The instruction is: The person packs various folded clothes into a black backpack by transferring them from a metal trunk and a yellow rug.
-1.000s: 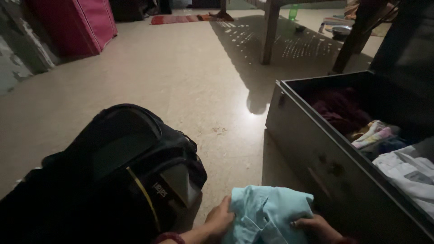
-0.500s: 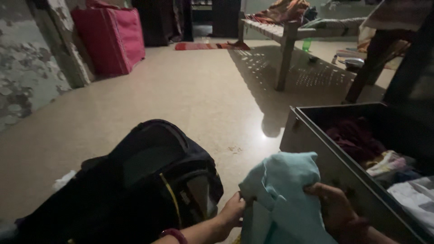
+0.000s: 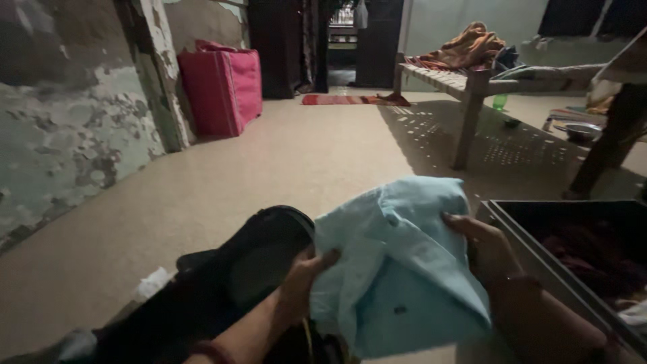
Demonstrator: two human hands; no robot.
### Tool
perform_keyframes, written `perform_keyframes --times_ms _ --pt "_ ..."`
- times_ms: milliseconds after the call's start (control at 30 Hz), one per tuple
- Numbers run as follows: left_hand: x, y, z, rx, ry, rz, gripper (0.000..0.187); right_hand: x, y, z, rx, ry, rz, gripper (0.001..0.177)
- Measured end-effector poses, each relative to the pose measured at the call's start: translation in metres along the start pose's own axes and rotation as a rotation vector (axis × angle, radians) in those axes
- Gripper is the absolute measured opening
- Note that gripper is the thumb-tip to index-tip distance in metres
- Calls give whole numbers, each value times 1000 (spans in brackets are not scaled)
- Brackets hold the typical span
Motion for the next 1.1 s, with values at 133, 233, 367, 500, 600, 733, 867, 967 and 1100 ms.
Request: perform_keyframes --times_ms 133,233,367,500,600,733,867,967,1100 --pt "11 -38 16 -39 49 135 43 -10 54 4 19 195 84 60" --pt "-2 -101 0 -52 12 296 40 -23 88 23 38 238 -15 56" --pt "-21 -194 -24 -86 -57 513 33 -51 121 45 118 258 -133 55" --pt "-29 -283 -38 -135 -152 638 32 -63 148 67 148 159 -331 54" --pt "-37 -337 -45 -328 -196 734 42 -71 171 76 117 154 -375 62" --pt "-44 -360 -49 -184 -145 844 45 -93 194 91 158 101 -286 79" --pt "-61 -369 -28 -271 -69 967 47 -128 205 115 256 98 -391 78" --pt "-52 -387 -41 -346 -47 1068 48 -169 207 140 375 114 -415 68" --pt "-31 -420 -79 -388 -81 1156 50 -222 203 181 1019 -259 -478 64"
Point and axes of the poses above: each hand's wrist, its own x-axis away from the middle knuckle, its own y-axis out of the palm, z = x × y, the point moved 1 cm from there along -x, towards the middle knuckle, and after that the axes turned 1 degree about -x, right-handed, at the moved point
